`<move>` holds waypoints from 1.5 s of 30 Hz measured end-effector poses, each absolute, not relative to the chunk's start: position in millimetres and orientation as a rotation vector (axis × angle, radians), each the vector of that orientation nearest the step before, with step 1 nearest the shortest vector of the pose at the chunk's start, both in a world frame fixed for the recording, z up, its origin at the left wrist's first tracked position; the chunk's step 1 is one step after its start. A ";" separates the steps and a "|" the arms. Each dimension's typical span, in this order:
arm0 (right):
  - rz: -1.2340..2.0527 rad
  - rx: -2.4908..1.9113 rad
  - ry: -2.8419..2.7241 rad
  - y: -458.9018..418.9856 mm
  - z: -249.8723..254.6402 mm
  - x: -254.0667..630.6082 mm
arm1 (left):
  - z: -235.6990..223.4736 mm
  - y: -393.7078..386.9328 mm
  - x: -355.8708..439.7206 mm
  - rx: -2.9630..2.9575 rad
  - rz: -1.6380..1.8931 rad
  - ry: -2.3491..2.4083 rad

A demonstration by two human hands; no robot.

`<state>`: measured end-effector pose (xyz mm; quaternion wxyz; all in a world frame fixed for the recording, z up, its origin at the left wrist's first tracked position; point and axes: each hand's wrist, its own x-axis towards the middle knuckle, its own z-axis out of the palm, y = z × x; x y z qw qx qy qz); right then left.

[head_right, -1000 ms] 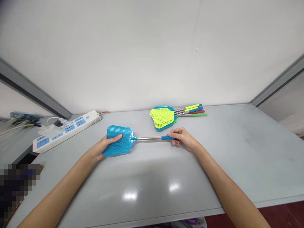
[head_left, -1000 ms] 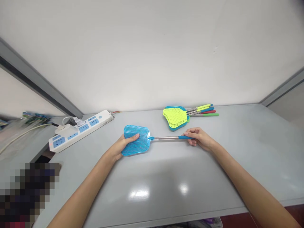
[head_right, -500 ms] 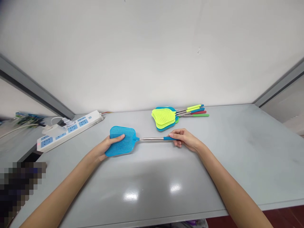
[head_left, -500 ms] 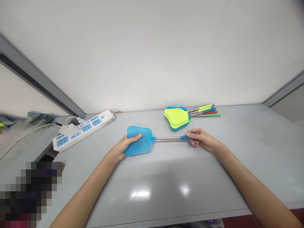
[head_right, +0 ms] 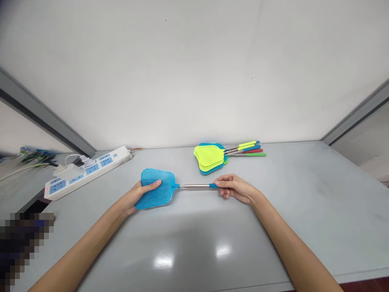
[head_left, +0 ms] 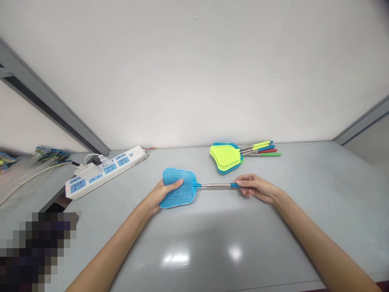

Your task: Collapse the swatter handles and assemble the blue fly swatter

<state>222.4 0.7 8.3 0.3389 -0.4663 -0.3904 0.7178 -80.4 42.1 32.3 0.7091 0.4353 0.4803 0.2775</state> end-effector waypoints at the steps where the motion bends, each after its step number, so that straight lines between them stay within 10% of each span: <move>1: 1.869 -1.213 -1.012 0.9 8.3 222.4 | 32.4 41.7 -79.6 0.967 0.616 1.066; 45: 2.050 -1.217 -0.730 -3.8 17.3 215.7 | 28.0 30.0 -69.2 1.097 0.688 1.110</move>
